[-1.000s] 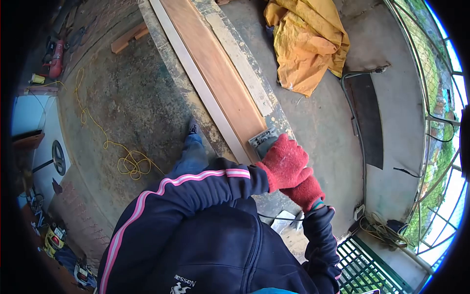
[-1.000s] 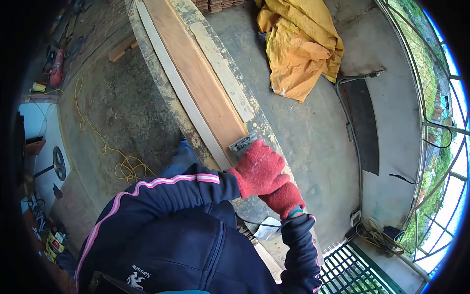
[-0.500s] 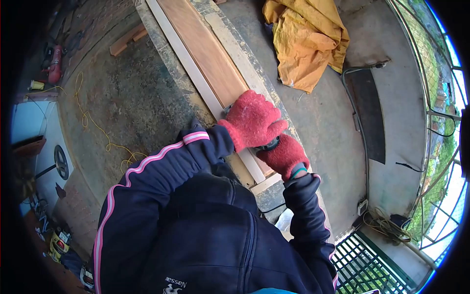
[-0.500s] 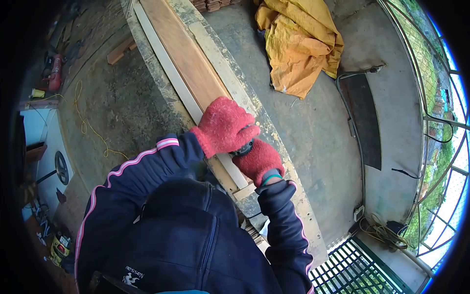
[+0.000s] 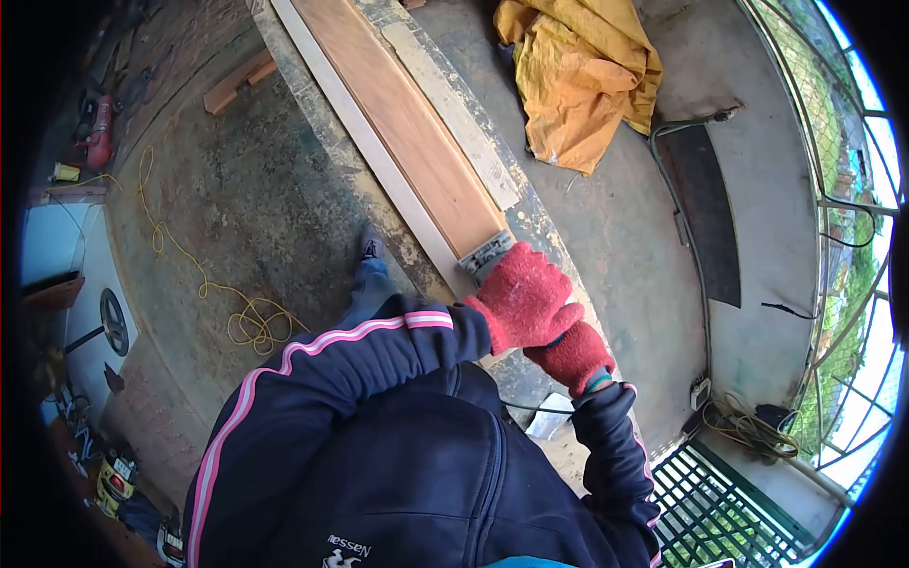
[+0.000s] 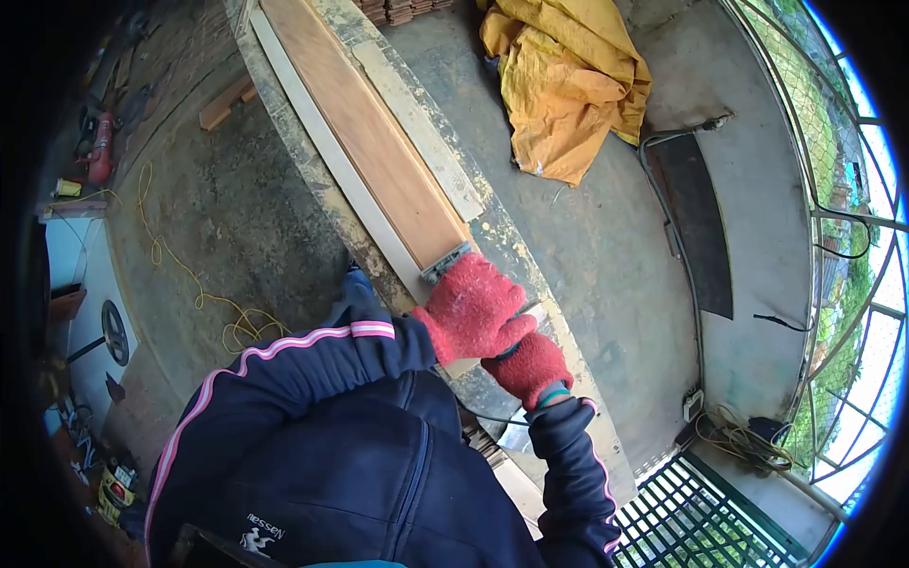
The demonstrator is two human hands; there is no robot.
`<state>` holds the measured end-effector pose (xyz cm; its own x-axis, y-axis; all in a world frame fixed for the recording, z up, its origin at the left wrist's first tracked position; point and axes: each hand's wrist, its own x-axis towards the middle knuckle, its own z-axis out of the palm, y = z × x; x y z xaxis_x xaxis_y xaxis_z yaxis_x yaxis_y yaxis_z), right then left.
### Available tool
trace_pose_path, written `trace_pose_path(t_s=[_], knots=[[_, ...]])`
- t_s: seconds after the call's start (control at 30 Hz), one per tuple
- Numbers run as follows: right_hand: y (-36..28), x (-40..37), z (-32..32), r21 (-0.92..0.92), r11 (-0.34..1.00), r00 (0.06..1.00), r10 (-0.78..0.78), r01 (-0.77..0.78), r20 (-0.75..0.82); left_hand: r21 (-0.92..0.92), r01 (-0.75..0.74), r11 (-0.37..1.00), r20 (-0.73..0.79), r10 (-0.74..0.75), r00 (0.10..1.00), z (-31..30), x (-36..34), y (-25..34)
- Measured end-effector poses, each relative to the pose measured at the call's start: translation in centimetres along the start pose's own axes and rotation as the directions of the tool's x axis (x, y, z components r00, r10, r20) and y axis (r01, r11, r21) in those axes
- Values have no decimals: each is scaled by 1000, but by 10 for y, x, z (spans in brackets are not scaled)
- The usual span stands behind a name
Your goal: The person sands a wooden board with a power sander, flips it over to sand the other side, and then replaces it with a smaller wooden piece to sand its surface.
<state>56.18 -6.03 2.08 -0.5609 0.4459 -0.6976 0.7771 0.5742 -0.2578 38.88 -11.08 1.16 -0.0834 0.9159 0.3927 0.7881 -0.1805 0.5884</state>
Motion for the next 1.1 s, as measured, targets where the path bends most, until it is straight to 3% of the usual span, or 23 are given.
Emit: trace_pose_path(t_s=[0.07,0.13,0.2,0.3,0.4,0.57,0.67,0.8,0.87,0.93,1.03,1.1], knots=[[11,-21,11,4,999,999,-47,47,-21,-19,-14,1000,25,15,1000,9,-6,20],[17,-30,21,8,999,998,-44,45,-42,14,-4,1000,188,1,982,11,-9,30],[12,-30,23,23,999,997,-38,40,-64,17,-7,1000,190,3,982,8,-10,28],[-11,-6,9,60,995,991,88,-83,-101,15,3,1000,149,-5,989,-5,-3,1],[-61,21,-31,181,979,990,115,-98,-85,12,-42,999,-29,43,999,-31,9,-44],[-94,72,-53,199,980,985,55,-22,-163,119,-10,993,-79,19,997,-65,20,-89],[-90,62,-53,128,990,993,70,-57,-96,116,0,993,-66,8,998,-63,17,-76],[-51,14,-28,171,983,993,79,-64,-83,64,-39,997,21,38,999,-26,4,-32],[-13,0,2,59,997,997,51,-47,-56,20,-41,999,20,40,999,-6,-3,-4],[3,-17,16,68,997,994,-19,26,-105,-14,-36,999,13,36,999,3,-5,12],[-1,-18,15,30,999,999,-14,16,-53,-32,-42,999,38,43,998,1,-6,13],[-15,1,7,71,993,993,102,-97,-62,-21,-43,999,27,44,999,-8,-1,-8]])
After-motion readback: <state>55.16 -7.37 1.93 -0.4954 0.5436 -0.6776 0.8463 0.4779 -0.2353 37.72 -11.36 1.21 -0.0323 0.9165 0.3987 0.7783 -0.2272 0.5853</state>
